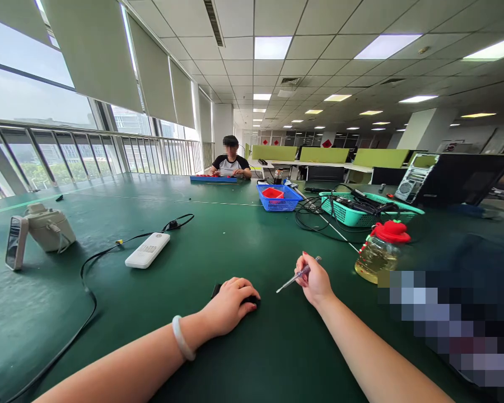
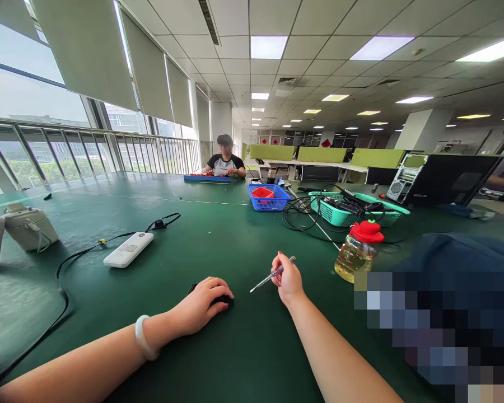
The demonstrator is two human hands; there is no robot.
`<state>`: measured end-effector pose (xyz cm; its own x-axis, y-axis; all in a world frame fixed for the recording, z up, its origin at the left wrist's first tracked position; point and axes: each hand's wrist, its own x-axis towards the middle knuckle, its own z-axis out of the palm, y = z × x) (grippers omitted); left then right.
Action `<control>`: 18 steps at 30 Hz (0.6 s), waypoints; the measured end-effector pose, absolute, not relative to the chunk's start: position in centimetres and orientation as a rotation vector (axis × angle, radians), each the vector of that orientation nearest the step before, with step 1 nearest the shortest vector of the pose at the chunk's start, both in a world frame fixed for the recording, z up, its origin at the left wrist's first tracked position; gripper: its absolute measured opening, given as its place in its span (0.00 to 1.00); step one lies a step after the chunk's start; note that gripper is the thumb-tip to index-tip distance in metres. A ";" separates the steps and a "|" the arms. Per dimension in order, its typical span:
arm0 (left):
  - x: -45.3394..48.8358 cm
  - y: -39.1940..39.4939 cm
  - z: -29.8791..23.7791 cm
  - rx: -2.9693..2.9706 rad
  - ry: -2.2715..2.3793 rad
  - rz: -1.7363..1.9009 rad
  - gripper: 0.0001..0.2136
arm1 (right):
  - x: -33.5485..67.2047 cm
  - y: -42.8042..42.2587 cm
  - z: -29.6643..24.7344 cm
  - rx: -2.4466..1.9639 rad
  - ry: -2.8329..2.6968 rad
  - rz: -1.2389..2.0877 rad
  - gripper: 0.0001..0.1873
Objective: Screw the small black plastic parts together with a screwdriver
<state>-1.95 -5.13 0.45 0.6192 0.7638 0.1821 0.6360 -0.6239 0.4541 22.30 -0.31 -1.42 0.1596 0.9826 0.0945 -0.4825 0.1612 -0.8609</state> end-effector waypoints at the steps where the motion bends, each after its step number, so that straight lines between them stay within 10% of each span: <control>1: -3.0 -5.5 0.6 2.485 1.132 0.527 0.09 | 22.3 -0.3 -1.4 -0.795 -0.791 1.223 0.22; 18: -23.0 -2.8 2.7 2.165 2.249 0.682 0.22 | 22.3 -0.2 -1.5 -0.826 -0.803 1.213 0.22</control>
<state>-23.02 -2.80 2.65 -0.0812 0.9416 0.3269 0.9644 -0.0085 0.2642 22.29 -0.17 -1.53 0.1674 0.9824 0.0828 -0.4601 0.1521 -0.8748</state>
